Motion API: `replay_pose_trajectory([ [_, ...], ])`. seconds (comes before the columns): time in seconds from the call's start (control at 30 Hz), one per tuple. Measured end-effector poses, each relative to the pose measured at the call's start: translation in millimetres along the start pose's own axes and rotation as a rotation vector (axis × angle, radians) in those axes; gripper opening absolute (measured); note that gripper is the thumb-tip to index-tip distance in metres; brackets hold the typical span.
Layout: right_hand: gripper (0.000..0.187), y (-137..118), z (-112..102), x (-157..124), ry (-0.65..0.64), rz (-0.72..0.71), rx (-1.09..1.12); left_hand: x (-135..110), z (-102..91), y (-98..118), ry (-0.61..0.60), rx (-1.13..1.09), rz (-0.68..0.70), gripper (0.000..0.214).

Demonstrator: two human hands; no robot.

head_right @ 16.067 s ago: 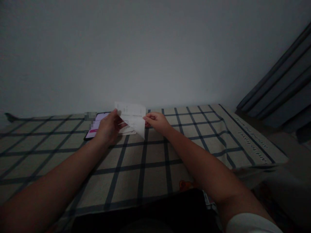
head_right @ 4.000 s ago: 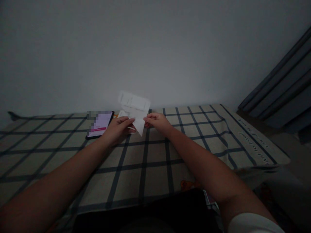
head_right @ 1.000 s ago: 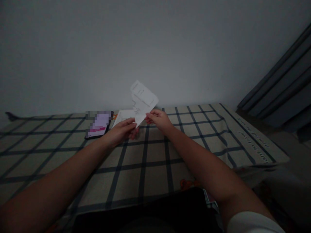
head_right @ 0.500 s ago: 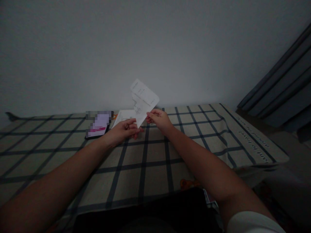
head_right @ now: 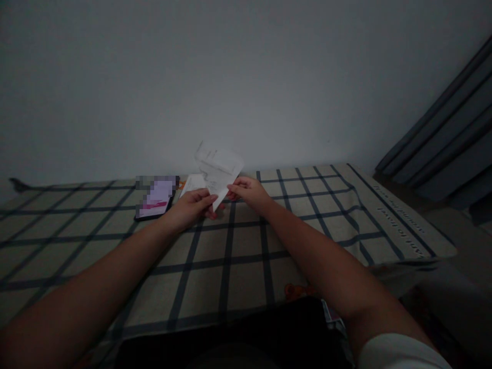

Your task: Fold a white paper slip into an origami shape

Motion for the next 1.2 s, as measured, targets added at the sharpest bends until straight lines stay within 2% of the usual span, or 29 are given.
replay_pose_trajectory([
  [0.07,0.033,0.8,0.4,0.0,-0.043,0.017,0.004,-2.8,-0.6,3.2,0.041,0.0,0.034,0.037],
  [0.17,0.033,3.7,1.1,-0.6,-0.122,0.051,-0.002,-7.9,-3.8,11.5,0.175,-0.08,0.102,0.036],
  [0.23,0.032,5.5,1.6,-1.3,-0.153,0.066,0.005,-10.0,-5.5,16.8,0.259,0.005,0.139,0.036],
  [0.37,0.033,5.6,3.1,-2.1,-0.148,0.084,0.072,-7.8,-5.8,17.0,0.232,-0.019,0.117,0.039],
  [0.57,0.036,2.8,0.3,0.5,-0.026,0.068,0.091,-2.4,-6.7,5.4,0.166,-0.111,0.049,0.036],
  [0.8,0.039,6.4,3.3,1.2,-0.068,0.095,0.088,2.2,-17.3,4.4,0.282,-0.113,0.135,0.034],
  [0.93,0.035,6.0,0.4,1.6,0.007,0.071,0.074,2.6,-14.0,1.8,0.218,-0.169,0.046,0.034],
  [1.03,0.028,5.0,-4.7,0.6,0.082,0.043,0.003,1.3,-10.6,-1.6,0.179,-0.101,-0.008,0.032],
  [1.2,0.033,5.0,-8.2,0.8,0.111,0.037,-0.046,-1.0,-7.9,0.9,0.151,-0.036,0.039,0.043],
])
Point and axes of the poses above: each hand's wrist, its own x-axis towards the middle knuckle, its own z-axis out of the palm, y = z × x, the point moved 3 cm from there along x, towards the middle knuckle, and after that the axes turned 9 degrees about -z, right-handed, at the moved point
